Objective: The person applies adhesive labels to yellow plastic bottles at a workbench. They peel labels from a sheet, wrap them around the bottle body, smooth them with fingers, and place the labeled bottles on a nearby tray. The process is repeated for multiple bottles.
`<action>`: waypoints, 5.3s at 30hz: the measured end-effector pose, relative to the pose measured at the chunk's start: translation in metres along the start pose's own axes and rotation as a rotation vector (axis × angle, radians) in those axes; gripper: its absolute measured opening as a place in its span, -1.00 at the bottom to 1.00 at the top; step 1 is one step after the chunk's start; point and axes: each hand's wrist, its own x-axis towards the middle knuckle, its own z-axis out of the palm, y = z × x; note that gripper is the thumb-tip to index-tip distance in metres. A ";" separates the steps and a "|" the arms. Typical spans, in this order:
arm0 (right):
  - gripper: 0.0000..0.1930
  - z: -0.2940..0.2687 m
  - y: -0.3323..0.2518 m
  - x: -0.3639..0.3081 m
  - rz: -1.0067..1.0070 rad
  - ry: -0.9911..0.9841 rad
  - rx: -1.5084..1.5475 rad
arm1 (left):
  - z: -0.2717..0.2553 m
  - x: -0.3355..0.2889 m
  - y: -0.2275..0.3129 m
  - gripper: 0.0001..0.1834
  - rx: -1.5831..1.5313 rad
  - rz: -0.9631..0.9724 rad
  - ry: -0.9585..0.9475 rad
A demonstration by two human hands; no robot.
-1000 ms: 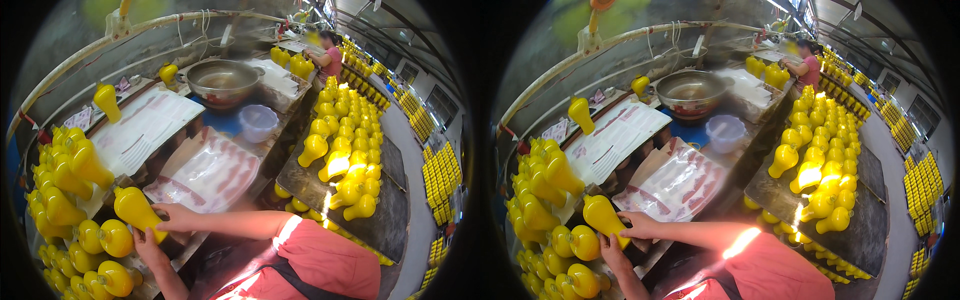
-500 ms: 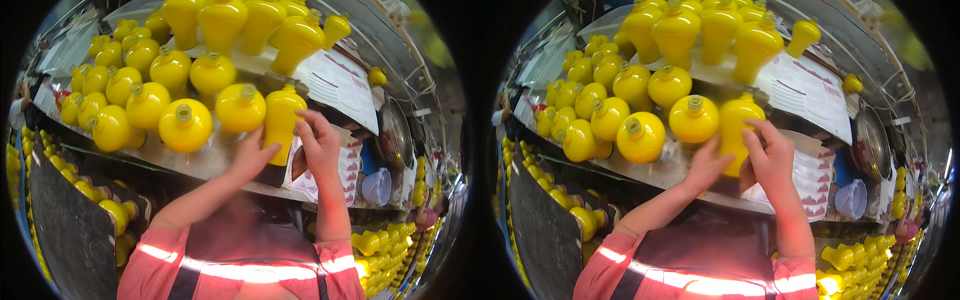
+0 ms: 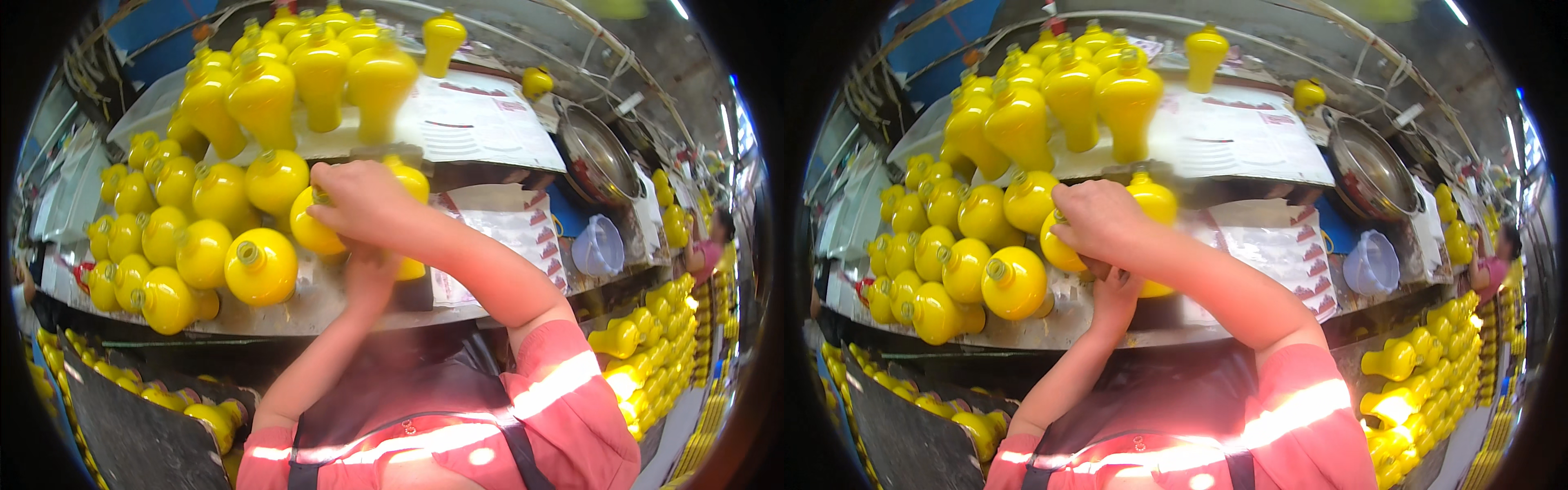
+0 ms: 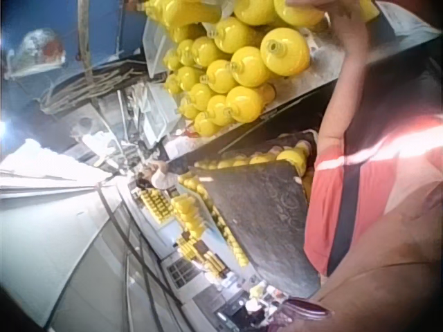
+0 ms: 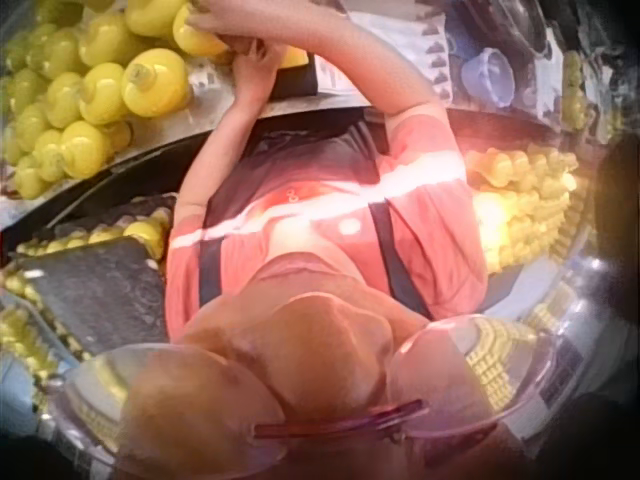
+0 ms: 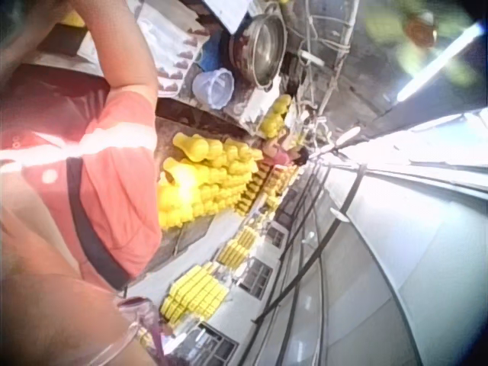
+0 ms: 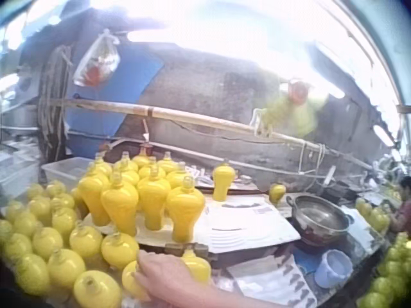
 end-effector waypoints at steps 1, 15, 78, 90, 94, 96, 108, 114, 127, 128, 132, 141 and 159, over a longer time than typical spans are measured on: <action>-0.66 -0.002 -0.001 -0.001 0.018 0.011 0.010 | -0.002 0.001 0.002 -0.43 0.076 -0.047 -0.025; -0.61 -0.192 0.011 -0.025 0.252 0.399 0.131 | 0.004 -0.002 0.009 -0.24 -0.311 -0.021 -0.041; -0.52 -0.050 0.096 -0.133 0.541 0.022 0.343 | -0.005 0.023 0.027 -0.28 -0.369 -0.142 -0.011; -0.18 0.046 0.070 -0.147 0.695 0.117 0.898 | -0.001 0.026 0.017 -0.23 -0.105 -0.088 -0.050; -0.28 0.052 0.066 -0.149 0.655 0.286 0.908 | 0.000 0.021 0.025 -0.16 -0.054 -0.058 -0.048; -0.29 0.051 0.061 -0.150 0.777 0.245 0.988 | 0.001 0.023 0.028 -0.17 -0.109 -0.087 -0.033; -0.37 0.052 0.028 -0.170 0.539 0.379 0.280 | 0.006 0.019 0.037 -0.21 -0.408 -0.108 -0.007; -0.31 0.057 0.039 -0.164 0.720 0.315 0.676 | -0.001 0.016 0.024 -0.13 0.001 0.010 0.007; -0.41 0.053 0.029 -0.165 0.698 0.418 0.662 | -0.001 0.016 0.025 -0.36 -0.540 -0.203 -0.069; -0.44 0.054 0.028 -0.166 0.721 0.418 0.597 | -0.001 0.016 0.025 -0.31 -0.535 -0.197 -0.075; -0.54 0.059 0.031 -0.170 0.656 0.416 0.325 | 0.002 0.015 0.023 -0.26 -0.410 -0.135 -0.046; -0.51 0.059 0.037 -0.177 0.642 0.385 0.488 | -0.011 0.006 0.016 -0.13 -0.095 -0.002 -0.012; -0.44 0.055 0.045 -0.180 0.704 0.349 0.663 | -0.012 0.014 0.030 -0.04 -0.451 -0.168 -0.104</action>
